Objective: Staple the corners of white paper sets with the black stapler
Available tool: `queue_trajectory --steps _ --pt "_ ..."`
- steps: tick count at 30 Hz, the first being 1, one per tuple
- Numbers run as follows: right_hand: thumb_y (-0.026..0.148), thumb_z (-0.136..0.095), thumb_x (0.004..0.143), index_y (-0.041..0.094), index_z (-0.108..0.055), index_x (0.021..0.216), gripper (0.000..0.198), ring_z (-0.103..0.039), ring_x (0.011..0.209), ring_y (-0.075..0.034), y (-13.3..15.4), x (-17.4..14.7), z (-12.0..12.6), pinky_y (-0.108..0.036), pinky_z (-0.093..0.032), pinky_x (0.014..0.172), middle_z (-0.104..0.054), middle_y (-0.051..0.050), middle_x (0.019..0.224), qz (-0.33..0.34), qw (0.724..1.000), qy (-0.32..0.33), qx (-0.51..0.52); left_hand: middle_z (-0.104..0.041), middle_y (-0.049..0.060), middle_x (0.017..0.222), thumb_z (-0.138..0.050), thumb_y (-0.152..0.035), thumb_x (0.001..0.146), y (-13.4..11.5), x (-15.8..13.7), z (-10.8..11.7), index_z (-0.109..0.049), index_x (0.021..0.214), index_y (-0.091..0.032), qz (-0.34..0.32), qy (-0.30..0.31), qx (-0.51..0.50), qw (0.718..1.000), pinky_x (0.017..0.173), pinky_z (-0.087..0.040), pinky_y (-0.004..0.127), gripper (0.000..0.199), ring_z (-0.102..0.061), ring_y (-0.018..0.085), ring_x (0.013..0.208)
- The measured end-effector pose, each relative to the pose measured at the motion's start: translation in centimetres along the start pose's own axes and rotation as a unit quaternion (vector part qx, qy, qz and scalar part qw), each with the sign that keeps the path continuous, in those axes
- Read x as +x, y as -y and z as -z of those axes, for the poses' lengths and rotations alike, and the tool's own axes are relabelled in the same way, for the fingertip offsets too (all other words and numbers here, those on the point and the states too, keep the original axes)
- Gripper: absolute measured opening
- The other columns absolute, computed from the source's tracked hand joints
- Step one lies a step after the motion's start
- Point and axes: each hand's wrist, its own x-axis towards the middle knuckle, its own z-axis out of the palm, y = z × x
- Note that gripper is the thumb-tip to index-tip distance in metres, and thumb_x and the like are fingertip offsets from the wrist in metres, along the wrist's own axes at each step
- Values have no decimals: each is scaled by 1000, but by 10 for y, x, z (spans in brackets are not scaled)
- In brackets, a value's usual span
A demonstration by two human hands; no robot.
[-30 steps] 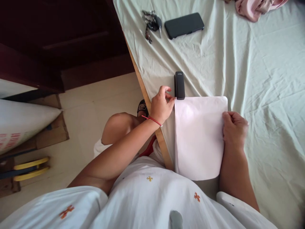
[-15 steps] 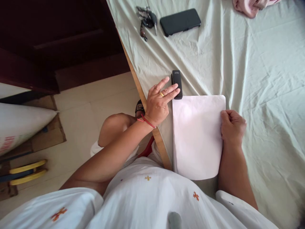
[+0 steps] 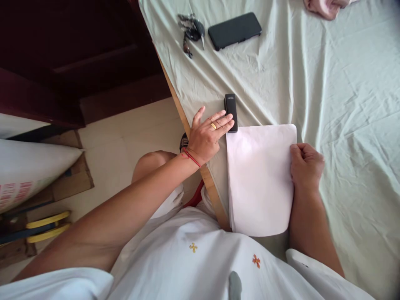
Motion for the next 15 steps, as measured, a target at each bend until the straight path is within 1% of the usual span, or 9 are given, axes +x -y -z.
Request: queue_trajectory --steps 3,5,8,10,11,12,13,14,15 --pt "47 -62 93 22 -74 86 28 -44 61 -16 2 0 0 -34 -37 64 -53 4 64 7 1000 -4 -4 -81 3 137 -53 -26 106 -2 4 1 -76 128 -36 -18 12 15 1000 139 -20 67 34 -66 27 145" --pt "47 -62 92 22 -73 85 28 -45 62 -15 3 0 0 -34 -37 64 -54 4 64 6 1000 -2 -3 -80 4 140 -48 -20 106 -5 9 3 -76 131 -33 -33 30 38 998 139 -23 65 40 -66 25 146" --pt "46 -61 92 22 -73 84 27 -45 63 -16 5 -1 1 -34 -36 63 -55 4 64 2 1000 1 -9 -73 2 151 -41 -18 107 -12 8 19 -72 139 -31 -38 58 98 993 138 -29 59 46 -59 23 153" --pt "46 -61 92 23 -73 84 27 -46 63 -16 6 -2 2 -34 -36 63 -54 4 64 1 1000 1 -13 -71 2 154 -44 -29 110 -14 -9 46 -69 141 -28 -8 53 153 987 135 -35 52 40 -53 24 157" --pt "46 -61 92 23 -73 84 27 -46 62 -16 6 -2 2 -34 -37 64 -54 4 64 3 1000 0 -14 -73 4 151 -45 -35 110 -13 -23 64 -70 138 -25 19 43 184 982 132 -40 49 38 -55 24 155" --pt "47 -61 92 23 -73 84 27 -46 62 -16 6 -1 2 -35 -37 65 -54 4 64 5 1000 0 -14 -78 5 142 -42 -40 112 -12 -40 84 -72 130 -23 55 29 219 974 128 -45 47 39 -61 24 148" --pt "47 -61 92 23 -73 84 28 -46 62 -17 6 -1 2 -35 -37 65 -54 3 64 7 1000 0 -13 -83 6 126 -38 -43 113 -10 -60 105 -75 116 -23 102 9 255 961 122 -51 46 42 -67 24 136" --pt "47 -62 92 24 -73 84 27 -46 62 -17 5 -1 2 -36 -38 66 -54 3 64 9 1000 0 -12 -84 5 100 -37 -47 114 -10 -80 126 -74 96 -24 149 4 290 945 111 -58 45 47 -73 25 120" --pt "47 -62 93 24 -73 85 27 -46 62 -17 5 0 1 -36 -38 66 -54 3 64 11 1000 0 -12 -82 4 95 -38 -48 114 -11 -99 144 -73 93 -24 180 42 297 937 107 -59 45 47 -73 26 118"
